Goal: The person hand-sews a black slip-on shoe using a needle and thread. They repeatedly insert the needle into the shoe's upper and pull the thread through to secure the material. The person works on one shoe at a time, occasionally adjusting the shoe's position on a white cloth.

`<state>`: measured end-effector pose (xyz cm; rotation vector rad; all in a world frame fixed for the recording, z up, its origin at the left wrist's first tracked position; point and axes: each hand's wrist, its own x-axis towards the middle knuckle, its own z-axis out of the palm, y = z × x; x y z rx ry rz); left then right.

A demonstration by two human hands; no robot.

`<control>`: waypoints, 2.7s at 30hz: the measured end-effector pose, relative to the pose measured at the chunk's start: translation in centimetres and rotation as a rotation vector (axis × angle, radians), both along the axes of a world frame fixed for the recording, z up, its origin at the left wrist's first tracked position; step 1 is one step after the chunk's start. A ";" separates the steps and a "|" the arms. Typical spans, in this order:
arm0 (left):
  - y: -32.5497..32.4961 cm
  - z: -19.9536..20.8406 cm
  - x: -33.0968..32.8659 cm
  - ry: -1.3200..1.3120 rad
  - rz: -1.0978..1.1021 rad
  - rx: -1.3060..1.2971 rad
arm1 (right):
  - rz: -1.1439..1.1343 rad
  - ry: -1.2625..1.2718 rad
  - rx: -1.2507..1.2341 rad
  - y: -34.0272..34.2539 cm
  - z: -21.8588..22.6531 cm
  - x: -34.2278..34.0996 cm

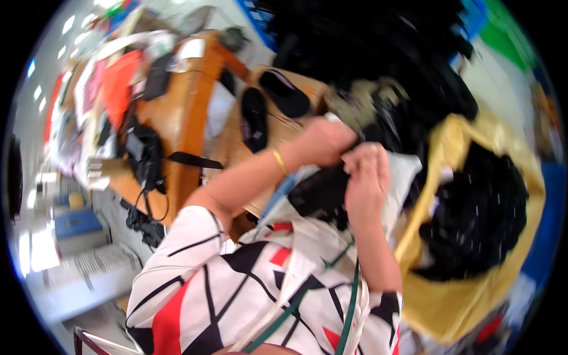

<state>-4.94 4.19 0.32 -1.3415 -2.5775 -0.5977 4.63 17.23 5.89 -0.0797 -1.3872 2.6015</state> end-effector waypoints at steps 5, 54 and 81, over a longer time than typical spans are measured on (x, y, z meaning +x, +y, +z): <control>0.1 1.6 0.6 -0.109 -0.283 -0.025 | 0.041 -0.044 0.004 0.6 1.0 4.5; -1.9 -1.3 9.7 -1.314 0.097 0.197 | 0.361 0.010 1.462 6.4 -5.4 6.4; -1.8 -2.2 10.9 -1.007 0.128 0.012 | 0.397 -0.559 0.781 10.8 -8.2 8.1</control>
